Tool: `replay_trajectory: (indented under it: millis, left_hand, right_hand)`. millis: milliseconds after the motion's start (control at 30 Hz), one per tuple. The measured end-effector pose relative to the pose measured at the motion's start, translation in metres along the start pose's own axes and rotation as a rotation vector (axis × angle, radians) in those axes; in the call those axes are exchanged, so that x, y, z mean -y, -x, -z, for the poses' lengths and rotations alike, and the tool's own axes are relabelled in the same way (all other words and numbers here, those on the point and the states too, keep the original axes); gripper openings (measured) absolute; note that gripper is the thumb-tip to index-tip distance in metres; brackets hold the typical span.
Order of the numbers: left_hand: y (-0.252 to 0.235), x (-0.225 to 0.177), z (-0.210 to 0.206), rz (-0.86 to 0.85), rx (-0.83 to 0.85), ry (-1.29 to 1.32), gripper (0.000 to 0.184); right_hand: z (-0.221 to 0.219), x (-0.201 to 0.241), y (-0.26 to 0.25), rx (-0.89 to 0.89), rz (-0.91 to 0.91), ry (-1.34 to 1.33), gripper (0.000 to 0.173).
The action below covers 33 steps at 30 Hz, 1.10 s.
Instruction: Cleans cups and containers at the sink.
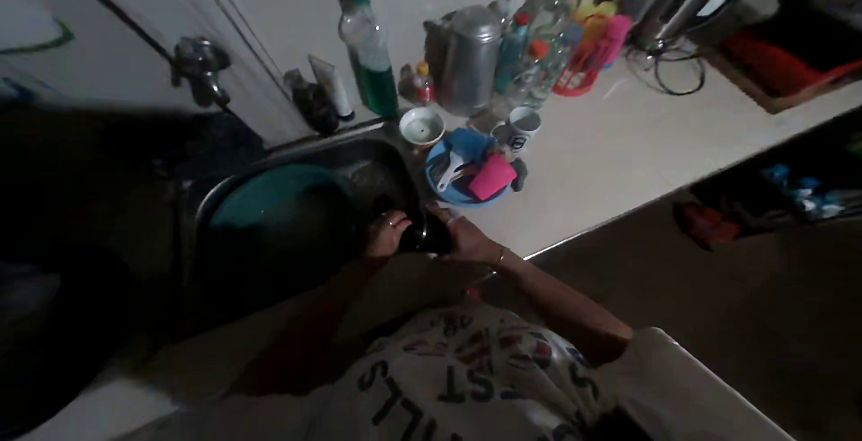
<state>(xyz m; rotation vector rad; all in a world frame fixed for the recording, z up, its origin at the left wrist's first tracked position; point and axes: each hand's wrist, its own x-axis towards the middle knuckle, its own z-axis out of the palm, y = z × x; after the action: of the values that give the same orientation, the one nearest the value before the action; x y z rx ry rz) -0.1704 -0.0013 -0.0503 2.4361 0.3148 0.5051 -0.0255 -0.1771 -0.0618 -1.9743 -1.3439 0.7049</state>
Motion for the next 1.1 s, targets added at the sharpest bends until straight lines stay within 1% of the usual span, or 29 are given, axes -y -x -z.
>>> replay_trajectory:
  millis: [67,133,167,200,300,367,433,500,567,600,667,733,800,833,867,900,933,967,1033,1067,1100]
  left_hand:
    - [0.005,0.01,-0.014,0.003,-0.093,0.038,0.021]
    - [0.004,0.023,-0.022,-0.058,-0.118,0.049,0.021]
    - [0.004,0.031,-0.024,-0.069,-0.103,0.052,0.021]
    - [0.003,0.036,-0.024,-0.029,-0.053,0.063,0.023]
    - [-0.006,0.038,-0.012,0.301,0.213,0.152,0.033]
    - [-0.011,0.044,-0.014,0.421,0.263,0.183,0.035]
    - [-0.015,0.051,-0.017,0.471,0.311,0.203,0.037]
    - [-0.017,0.052,-0.016,0.526,0.365,0.223,0.038]
    - [-0.015,0.046,-0.011,0.616,0.444,0.301,0.04]
    - [-0.015,0.047,-0.008,0.642,0.478,0.328,0.04]
    - [-0.016,0.049,-0.003,0.731,0.516,0.403,0.04]
    - [-0.018,0.051,0.003,0.897,0.572,0.528,0.037]
    - [-0.023,0.053,0.013,0.966,0.618,0.637,0.034]
    - [-0.024,0.052,0.015,0.999,0.589,0.713,0.031]
    - [-0.025,0.049,0.02,1.001,0.563,0.787,0.031]
    - [-0.025,0.048,0.024,0.926,0.539,0.797,0.034]
    - [-0.025,0.049,0.028,0.794,0.522,0.741,0.038]
    - [-0.026,0.043,0.036,0.619,0.506,0.635,0.043]
    - [-0.03,0.031,0.049,0.208,0.497,0.347,0.062]
    - [-0.032,0.025,0.051,0.004,0.496,0.203,0.064]
    - [-0.035,0.017,0.053,-0.183,0.49,0.069,0.058]
  right_hand:
    - [-0.006,-0.003,-0.008,0.011,-0.048,0.107,0.111]
    - [-0.009,-0.007,-0.014,0.0,-0.037,0.192,0.112]
    - [-0.009,-0.007,-0.016,0.0,-0.025,0.225,0.113]
    - [-0.008,-0.005,-0.019,0.021,-0.03,0.248,0.112]
    - [-0.008,0.006,-0.033,0.121,-0.151,0.361,0.111]
    - [-0.012,0.016,-0.042,0.161,-0.231,0.452,0.109]
    - [-0.018,0.021,-0.045,0.163,-0.252,0.522,0.102]
    - [-0.027,0.02,-0.04,0.101,-0.195,0.566,0.086]
    - [-0.04,0.014,-0.031,0.014,-0.106,0.629,0.064]
    - [-0.042,0.014,-0.029,-0.009,-0.083,0.645,0.059]
    - [-0.044,0.013,-0.027,-0.018,-0.062,0.662,0.058]
    - [-0.049,0.011,-0.023,-0.062,-0.001,0.71,0.055]
    - [-0.049,0.004,-0.023,-0.129,0.063,0.739,0.05]
    - [-0.047,0.002,-0.024,-0.135,0.053,0.72,0.053]
    - [-0.043,0.0,-0.024,-0.144,0.029,0.676,0.06]
    - [-0.038,-0.003,-0.023,-0.156,-0.004,0.602,0.072]
    - [-0.03,-0.005,-0.021,-0.173,-0.03,0.497,0.087]
    - [-0.023,-0.008,-0.017,-0.218,-0.023,0.409,0.097]
    - [-0.011,-0.014,-0.01,-0.311,0.068,0.289,0.103]
    - [-0.007,-0.016,-0.007,-0.337,0.118,0.244,0.103]
    - [-0.003,-0.016,-0.004,-0.347,0.149,0.2,0.103]
